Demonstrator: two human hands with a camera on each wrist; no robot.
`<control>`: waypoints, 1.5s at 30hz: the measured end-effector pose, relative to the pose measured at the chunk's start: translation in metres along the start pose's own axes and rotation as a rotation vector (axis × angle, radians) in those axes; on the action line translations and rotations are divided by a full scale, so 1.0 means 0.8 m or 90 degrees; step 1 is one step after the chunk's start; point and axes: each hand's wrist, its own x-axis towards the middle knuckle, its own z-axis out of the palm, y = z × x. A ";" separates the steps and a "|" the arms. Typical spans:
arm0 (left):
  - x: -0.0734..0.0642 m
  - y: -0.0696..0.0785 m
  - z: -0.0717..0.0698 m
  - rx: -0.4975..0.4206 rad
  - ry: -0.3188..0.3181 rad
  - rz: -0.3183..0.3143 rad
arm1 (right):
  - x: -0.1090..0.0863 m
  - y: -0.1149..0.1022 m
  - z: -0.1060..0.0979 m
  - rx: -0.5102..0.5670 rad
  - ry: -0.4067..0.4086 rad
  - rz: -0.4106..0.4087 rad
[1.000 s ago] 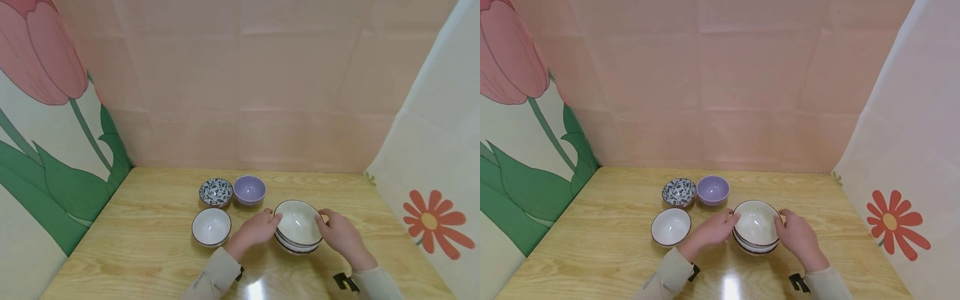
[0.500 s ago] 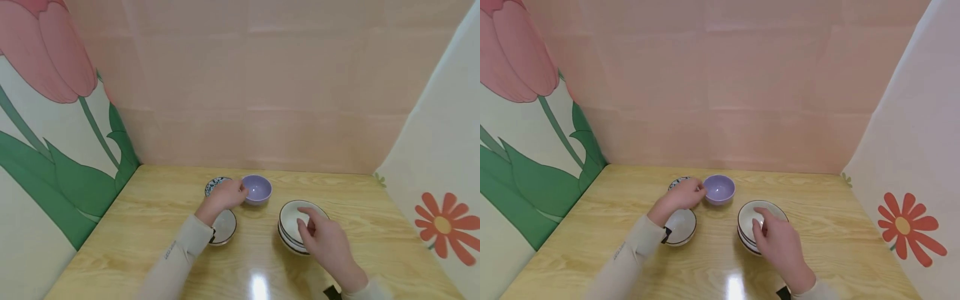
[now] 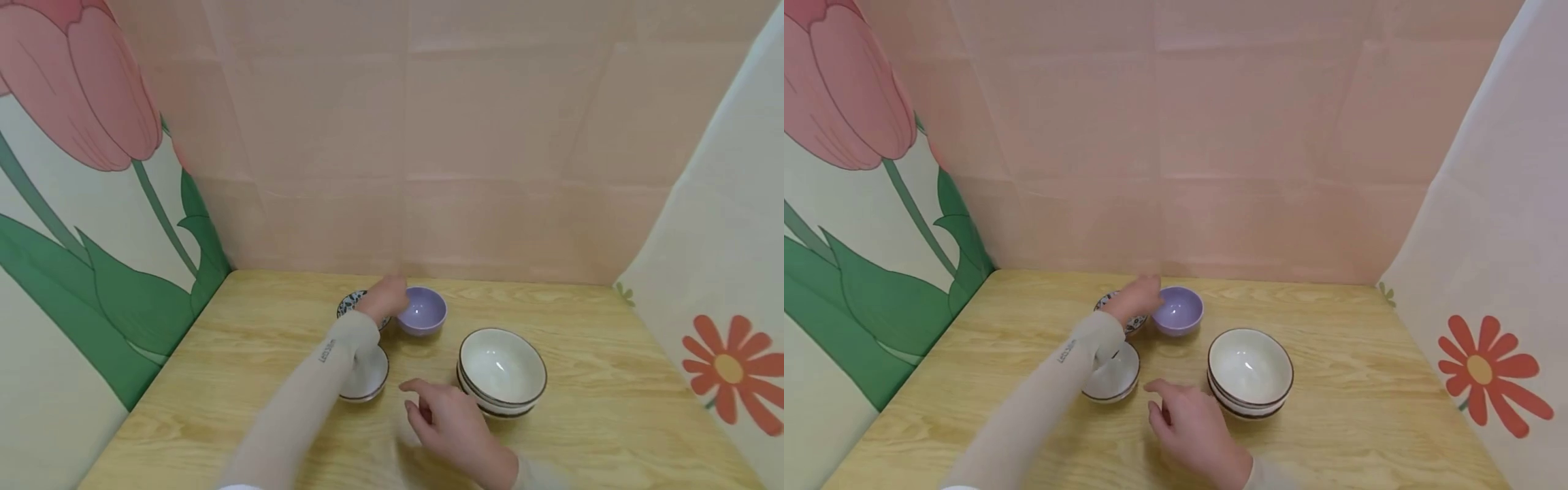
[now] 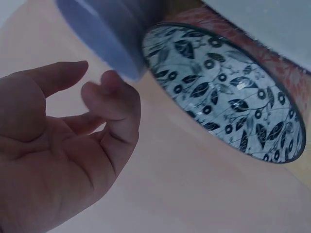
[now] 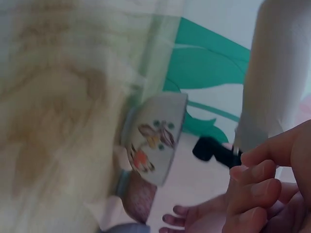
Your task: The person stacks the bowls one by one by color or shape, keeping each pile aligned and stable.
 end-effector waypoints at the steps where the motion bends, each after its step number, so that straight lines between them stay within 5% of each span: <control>1: 0.003 0.000 0.005 0.003 -0.003 -0.014 | 0.000 -0.001 0.005 0.003 -0.003 -0.004; 9: 0.013 -0.006 0.027 0.077 -0.008 -0.052 | -0.003 0.000 0.017 0.018 -0.025 0.005; 20: 0.026 -0.017 0.036 0.155 0.064 -0.012 | -0.001 0.005 0.017 0.014 -0.015 0.022; 35: 0.028 -0.014 0.043 0.134 0.056 0.013 | 0.004 0.019 0.019 -0.011 -0.072 0.096; 45: 0.019 -0.014 0.044 0.134 0.046 0.064 | 0.005 0.027 0.026 -0.017 -0.090 0.107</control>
